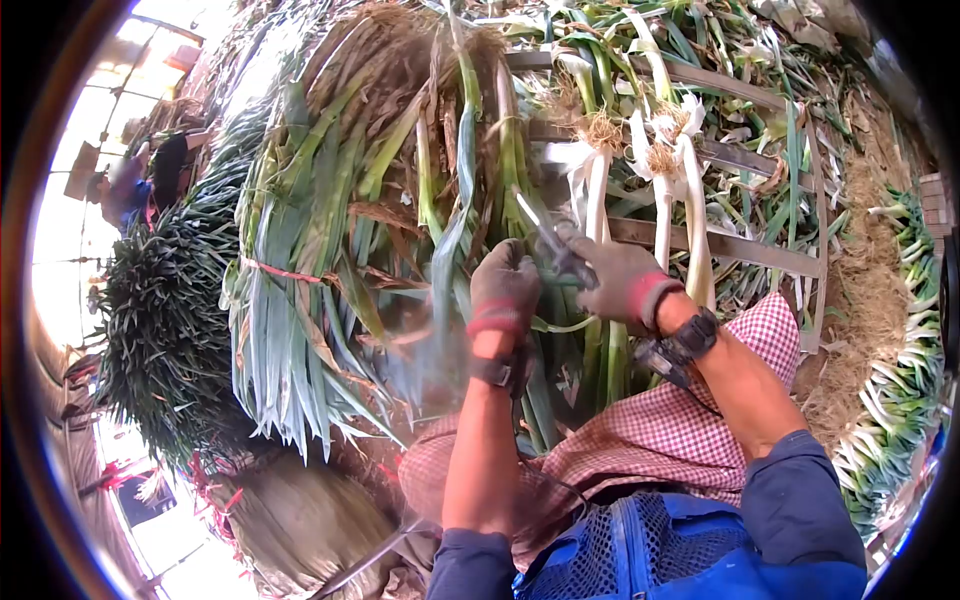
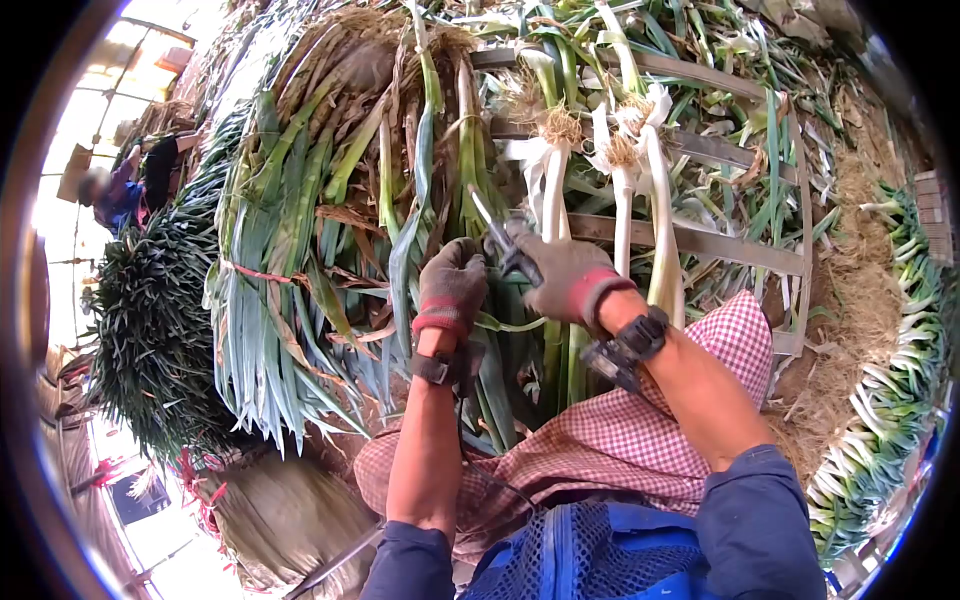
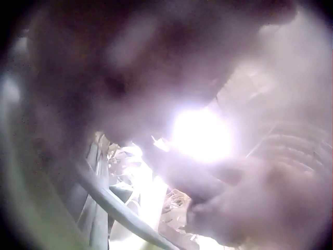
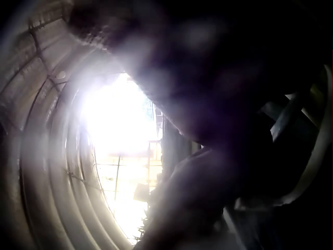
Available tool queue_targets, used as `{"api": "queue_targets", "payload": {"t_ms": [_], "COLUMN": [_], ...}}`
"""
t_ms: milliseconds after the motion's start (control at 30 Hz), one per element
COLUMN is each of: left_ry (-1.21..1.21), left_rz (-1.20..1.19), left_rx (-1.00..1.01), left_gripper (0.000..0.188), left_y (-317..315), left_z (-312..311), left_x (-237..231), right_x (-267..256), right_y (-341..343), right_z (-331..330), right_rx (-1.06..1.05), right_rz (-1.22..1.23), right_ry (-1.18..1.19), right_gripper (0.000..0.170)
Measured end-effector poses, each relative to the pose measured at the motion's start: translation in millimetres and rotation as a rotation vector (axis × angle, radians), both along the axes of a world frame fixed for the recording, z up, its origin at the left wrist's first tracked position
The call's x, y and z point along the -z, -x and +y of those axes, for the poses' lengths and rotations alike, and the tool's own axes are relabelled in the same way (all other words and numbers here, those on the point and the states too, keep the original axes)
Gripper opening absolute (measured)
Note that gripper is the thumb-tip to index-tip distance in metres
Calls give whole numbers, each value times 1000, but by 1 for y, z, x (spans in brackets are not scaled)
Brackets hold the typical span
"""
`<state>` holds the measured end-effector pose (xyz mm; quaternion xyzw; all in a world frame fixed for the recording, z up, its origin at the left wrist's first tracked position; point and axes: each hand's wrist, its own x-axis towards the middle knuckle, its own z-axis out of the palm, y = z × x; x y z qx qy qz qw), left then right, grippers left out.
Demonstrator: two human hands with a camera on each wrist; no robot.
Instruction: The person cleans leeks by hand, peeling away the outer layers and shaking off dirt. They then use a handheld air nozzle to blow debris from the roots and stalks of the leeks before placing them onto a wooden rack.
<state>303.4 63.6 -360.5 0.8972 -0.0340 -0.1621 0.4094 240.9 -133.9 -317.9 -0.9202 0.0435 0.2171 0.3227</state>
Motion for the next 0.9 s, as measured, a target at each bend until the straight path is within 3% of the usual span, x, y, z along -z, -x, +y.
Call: {"api": "queue_targets", "payload": {"t_ms": [33, 100, 233, 367, 467, 633, 767, 900], "left_ry": [6, -33, -154, -278, -411, -501, -551, -528], "left_rz": [2, -192, -259, -117, -157, -265, -145, -13], "left_rx": [0, -40, -52, -33, 1, 15, 65, 94], "left_gripper": [22, 22, 27, 45, 54, 75, 75, 61], "left_y": [-5, -14, -32, -42, -48, -58, -66, -79], "left_z": [0, 0, -9, -21, -27, -37, -44, -44], "left_x": [7, 29, 35, 19, 29, 36, 28, 22], "right_x": [-9, 1, 10, 10, 18, 6, 27, 22], "right_y": [3, 8, -17, -60, -94, -142, -180, -213], "right_z": [3, 5, 4, -6, -15, -19, -25, -28], "right_rx": [-61, -61, 8, 68, 57, 28, 81, 102], "right_rz": [101, 55, -24, 5, -116, -51, -141, -132], "right_ry": [21, 24, 45, 90, 145, 253, 284, 343], "right_gripper": [90, 89, 90, 89, 88, 88, 88, 85]}}
